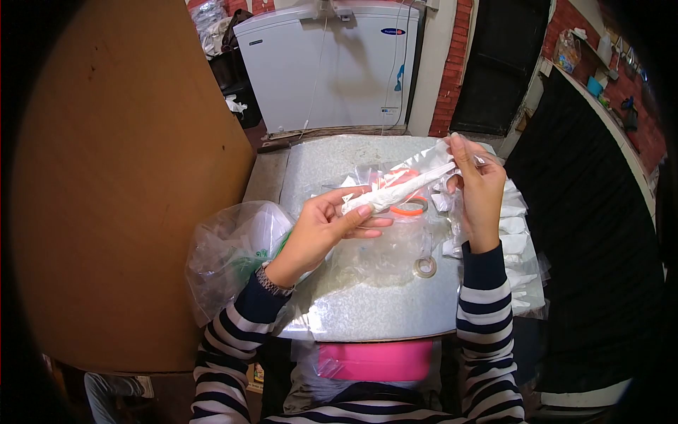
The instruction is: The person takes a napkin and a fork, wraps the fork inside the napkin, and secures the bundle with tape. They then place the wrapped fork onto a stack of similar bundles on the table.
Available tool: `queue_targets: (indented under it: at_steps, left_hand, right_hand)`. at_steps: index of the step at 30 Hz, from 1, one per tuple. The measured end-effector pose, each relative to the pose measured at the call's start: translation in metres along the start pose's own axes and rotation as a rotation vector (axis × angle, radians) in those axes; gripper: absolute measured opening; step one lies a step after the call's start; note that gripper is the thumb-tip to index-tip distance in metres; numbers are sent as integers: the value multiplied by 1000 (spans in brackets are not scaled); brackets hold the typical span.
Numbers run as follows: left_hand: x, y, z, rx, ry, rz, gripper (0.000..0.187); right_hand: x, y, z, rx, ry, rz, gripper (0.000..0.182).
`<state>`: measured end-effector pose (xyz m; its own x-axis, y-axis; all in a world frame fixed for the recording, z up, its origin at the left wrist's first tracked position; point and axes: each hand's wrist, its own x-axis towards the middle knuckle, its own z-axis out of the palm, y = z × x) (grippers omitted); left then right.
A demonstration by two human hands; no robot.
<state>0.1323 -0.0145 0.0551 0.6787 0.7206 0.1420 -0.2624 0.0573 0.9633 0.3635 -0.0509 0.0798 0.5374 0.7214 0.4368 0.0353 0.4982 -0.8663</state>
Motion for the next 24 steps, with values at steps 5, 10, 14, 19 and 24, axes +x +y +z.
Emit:
queue_targets:
  at_steps: [5, 10, 14, 19, 24]
  left_hand:
    - [2, 0, -5, -150, -32, -28, 46]
    - [1, 0, -9, -257, -85, -12, 46]
    - [0, 2, -3, -118, -38, -20, 40]
    - [2, -2, -6, -39, -33, -78, 35]
    - [3, -3, -7, -51, 44, -73, 33]
  right_hand:
    - [2, 3, -2, 97, 6, 71, 29]
    - [4, 5, -4, 99, 13, 67, 28]
    - [3, 5, -4, 125, -8, 68, 31]
    - [4, 8, -7, 306, -95, 111, 32]
    - [2, 2, -4, 245, -150, 152, 30]
